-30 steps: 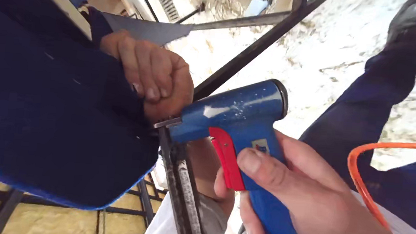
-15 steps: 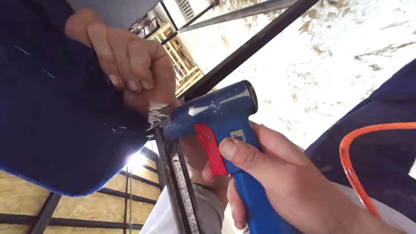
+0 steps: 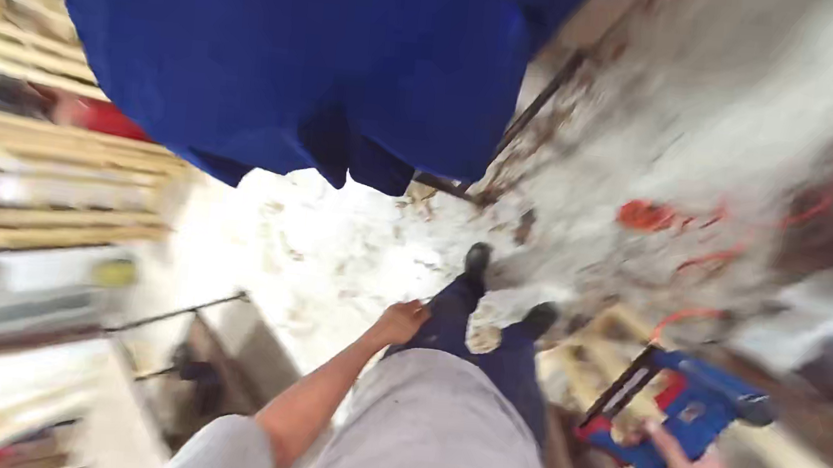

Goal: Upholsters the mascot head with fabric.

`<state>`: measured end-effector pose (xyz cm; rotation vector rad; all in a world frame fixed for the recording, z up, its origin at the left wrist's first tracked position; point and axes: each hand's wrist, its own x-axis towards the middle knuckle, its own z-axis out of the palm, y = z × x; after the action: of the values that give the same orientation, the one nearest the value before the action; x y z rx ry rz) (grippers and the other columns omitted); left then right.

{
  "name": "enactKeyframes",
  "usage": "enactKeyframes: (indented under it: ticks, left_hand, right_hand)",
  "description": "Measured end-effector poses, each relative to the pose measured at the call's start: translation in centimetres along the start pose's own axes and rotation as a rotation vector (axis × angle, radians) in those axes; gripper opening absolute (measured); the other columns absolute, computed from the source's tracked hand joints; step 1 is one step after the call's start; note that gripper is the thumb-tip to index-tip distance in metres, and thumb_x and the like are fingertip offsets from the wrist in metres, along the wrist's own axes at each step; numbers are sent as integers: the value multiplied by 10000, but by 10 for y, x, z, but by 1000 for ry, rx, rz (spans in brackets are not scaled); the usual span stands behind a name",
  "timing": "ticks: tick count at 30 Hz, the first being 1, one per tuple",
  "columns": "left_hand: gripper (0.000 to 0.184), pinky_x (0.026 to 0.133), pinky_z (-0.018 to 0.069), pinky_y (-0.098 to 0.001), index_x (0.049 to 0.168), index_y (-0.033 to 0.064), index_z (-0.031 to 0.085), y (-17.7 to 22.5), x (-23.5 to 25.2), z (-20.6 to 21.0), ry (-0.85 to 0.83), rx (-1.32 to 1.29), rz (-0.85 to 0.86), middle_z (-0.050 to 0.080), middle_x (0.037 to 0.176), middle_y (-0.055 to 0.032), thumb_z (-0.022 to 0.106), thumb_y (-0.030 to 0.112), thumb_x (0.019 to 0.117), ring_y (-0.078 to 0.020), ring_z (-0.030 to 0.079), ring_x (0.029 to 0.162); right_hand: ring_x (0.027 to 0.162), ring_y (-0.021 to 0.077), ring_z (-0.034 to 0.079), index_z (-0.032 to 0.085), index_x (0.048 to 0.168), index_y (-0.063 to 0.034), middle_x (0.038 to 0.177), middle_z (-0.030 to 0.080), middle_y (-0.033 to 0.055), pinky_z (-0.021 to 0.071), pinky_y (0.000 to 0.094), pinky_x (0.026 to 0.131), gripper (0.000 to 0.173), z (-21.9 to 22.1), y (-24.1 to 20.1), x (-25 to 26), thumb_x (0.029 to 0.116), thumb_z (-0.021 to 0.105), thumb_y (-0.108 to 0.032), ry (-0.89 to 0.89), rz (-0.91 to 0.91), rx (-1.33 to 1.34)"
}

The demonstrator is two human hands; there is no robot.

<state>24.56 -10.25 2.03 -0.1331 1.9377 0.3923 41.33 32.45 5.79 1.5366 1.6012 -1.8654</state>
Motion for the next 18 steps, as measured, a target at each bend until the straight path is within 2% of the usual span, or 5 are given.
enactKeyframes:
  ticks: [3,7,12,14,18]
  left_hand:
    - [407,1016,505,-602,1283,18,657,-66,-17,32,80,-376,-68,688,1219,-229,461,310,1077,-369,670,1137]
    - [475,863,548,-566,1357,17,589,-104,4,32,141,-858,-255,675,1171,-261,374,364,1114,-376,688,951]
    - [449,725,560,-465,1329,40,605,-70,34,-23,314,-1182,-108,693,1037,-201,420,382,1104,-263,663,766]
    - [431,665,553,-412,1308,41,611,-49,40,-50,340,-1225,-1,689,960,-165,436,377,1101,-209,634,685]
    - [396,609,548,-364,1285,19,617,-15,36,-100,453,-1336,143,679,873,-130,454,330,1102,-167,617,621]
  right_hand:
    - [698,83,674,451,1376,13,909,690,23,605,305,636,432,-45,-58,-43,978,541,-129,78,-201,-227]
    - [878,149,650,224,1612,-36,1251,606,192,573,353,760,712,-37,-130,-71,975,529,-117,108,-503,-459]
    - [1093,171,673,407,1547,-8,1362,622,206,561,370,921,683,54,-238,-71,913,611,-157,69,-1011,-787]
    - [1150,231,673,493,1497,-9,1354,639,198,551,451,974,610,103,-292,-71,924,602,-188,-12,-1253,-977]
    - [1266,308,628,634,1415,-182,1409,635,102,509,560,1043,484,222,-394,-58,940,585,-104,-206,-1655,-1265]
